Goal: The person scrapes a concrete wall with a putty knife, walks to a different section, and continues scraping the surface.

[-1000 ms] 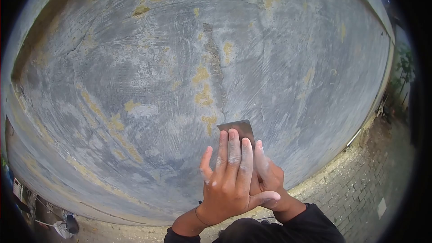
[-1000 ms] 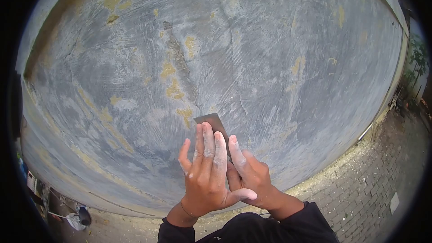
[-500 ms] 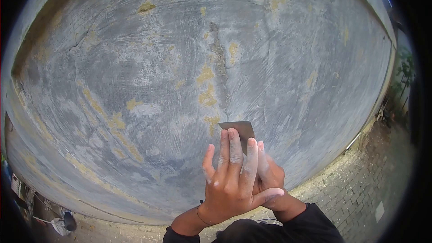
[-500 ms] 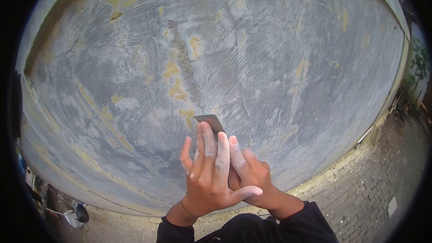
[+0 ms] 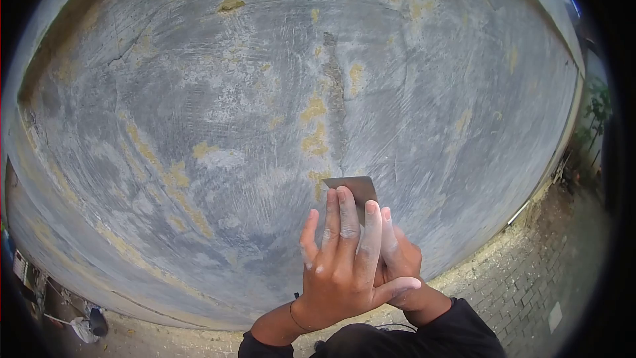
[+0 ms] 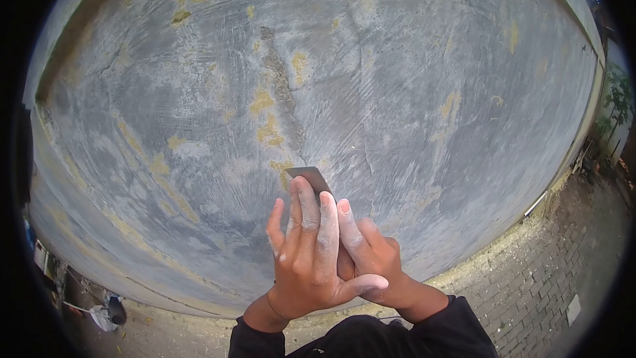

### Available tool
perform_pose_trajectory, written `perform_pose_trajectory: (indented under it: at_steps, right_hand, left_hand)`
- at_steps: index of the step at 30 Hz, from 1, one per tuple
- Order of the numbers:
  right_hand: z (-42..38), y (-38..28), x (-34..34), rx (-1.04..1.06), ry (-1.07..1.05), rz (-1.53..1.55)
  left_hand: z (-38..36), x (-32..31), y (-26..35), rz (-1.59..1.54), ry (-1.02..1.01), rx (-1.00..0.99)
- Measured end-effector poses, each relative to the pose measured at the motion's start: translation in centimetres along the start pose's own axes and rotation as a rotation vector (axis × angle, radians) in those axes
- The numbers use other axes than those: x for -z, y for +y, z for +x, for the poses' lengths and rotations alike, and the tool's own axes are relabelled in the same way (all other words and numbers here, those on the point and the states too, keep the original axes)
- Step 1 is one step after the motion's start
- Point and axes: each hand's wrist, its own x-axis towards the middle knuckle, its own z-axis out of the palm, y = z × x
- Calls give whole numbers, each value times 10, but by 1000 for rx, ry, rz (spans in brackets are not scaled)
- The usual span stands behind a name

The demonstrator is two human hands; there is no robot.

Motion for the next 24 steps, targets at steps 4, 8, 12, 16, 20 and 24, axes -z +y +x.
perform_pose_trajectory:
  at_steps: [4,8,12,16,20,24]
  right_hand:
    - [4,5,-7,69,147,49]
    - [-4,6,-7,47,139,23]
    - [1,5,-10,61,169,51]
    - [7,5,-15,57,178,81]
    - [-13,3,-19,-94,229,310]
    - [-86,10,-14,-298,46,578]
  left_hand:
    - [0,0,1,7,19,0]
    - [0,0,0,6,-7,-4]
    - [-1,2,1,-1,-14,-4]
    - [4,5,-1,73,-63,-21]
    - [-11,7,-5,-112,-24,-39]
    - [-96,-32,-5,-714,379,244]
